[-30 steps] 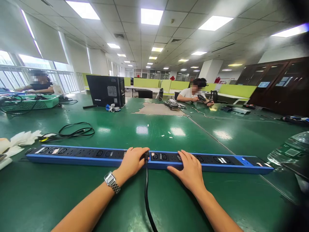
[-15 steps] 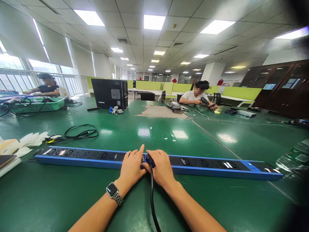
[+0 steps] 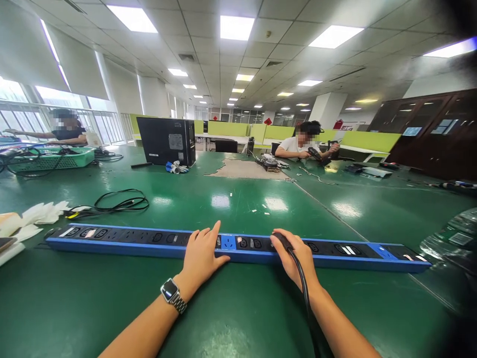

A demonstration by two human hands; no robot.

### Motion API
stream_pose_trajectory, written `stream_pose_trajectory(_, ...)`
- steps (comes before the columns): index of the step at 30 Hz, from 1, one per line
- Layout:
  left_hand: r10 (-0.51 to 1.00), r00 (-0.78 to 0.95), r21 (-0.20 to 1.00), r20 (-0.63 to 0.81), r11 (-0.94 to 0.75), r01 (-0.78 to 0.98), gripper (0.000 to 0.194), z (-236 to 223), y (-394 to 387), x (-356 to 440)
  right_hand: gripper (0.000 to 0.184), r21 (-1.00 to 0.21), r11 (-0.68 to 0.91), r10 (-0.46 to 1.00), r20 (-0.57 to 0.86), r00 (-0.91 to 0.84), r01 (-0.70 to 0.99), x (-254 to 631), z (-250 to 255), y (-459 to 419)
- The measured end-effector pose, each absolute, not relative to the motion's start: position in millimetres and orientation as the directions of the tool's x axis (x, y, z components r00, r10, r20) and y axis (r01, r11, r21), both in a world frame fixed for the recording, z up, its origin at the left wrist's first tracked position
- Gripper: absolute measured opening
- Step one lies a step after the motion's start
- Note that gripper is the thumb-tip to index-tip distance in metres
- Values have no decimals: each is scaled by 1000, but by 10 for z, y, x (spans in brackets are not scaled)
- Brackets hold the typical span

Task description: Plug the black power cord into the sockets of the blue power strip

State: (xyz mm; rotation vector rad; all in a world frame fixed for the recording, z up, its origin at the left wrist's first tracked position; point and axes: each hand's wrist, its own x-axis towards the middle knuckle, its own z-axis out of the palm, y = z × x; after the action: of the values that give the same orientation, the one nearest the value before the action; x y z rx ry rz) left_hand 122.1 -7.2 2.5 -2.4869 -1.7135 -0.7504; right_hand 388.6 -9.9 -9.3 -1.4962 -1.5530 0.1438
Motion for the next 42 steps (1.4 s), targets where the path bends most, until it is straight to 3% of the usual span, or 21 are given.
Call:
stream_pose_trajectory(8, 875, 276, 254, 398, -394, 883, 84, 20, -59, 1197, 37, -467, 298, 814, 580, 34, 832, 3773, -94, -120)
stream_pose_trajectory(13, 815, 344, 306, 467, -513, 802, 62, 92, -121, 1337, 36, -339, 329, 784, 618, -54, 881, 3795, -168, -157)
stream_pose_trajectory(16, 743, 439, 317, 505, -633, 707, 48, 154, -147, 1618, 52, -257, 308, 754, 654, -70, 916, 3848, -271, -179)
stream_pose_trajectory(19, 695, 516, 329, 502, -704, 629, 47, 192, -103, 1984, 73, -189, 219, 743, 668, -38, 957, 3934, -395, -186)
stream_pose_trajectory(21, 682, 572, 334, 455, -726, 601, 48, 194, -41, 2211, 73, -160, 188, 757, 653, -39, 969, 3988, -457, -185)
stream_pose_trajectory(24, 709, 587, 356, 392, -705, 613, 39, 182, 42, 2445, 67, -148, 188, 781, 621, -57, 971, 4020, -490, -182)
stream_pose_trajectory(26, 718, 537, 400, 443, -695, 598, 33, 198, 65, 2490, 63, -148, 165, 789, 613, -40, 975, 4006, -483, -179)
stream_pose_trajectory(30, 717, 238, 547, 655, -668, 505, 30, 330, 78, 2218, 69, -154, 115, 803, 596, 0, 981, 3952, -448, -180)
stream_pose_trajectory(34, 787, 14, 682, 616, -543, 490, 29, 395, 133, 1599, 77, -181, 93, 818, 574, 28, 979, 3924, -430, -186)
stream_pose_trajectory(38, 873, 137, 694, 468, -459, 554, 21, 267, 128, 1218, 77, -197, 93, 821, 570, 37, 976, 3933, -445, -179)
stream_pose_trajectory(42, 870, 277, 550, 408, -477, 686, 23, 176, 64, 1260, 74, -219, 105, 810, 585, 44, 970, 3904, -413, -195)
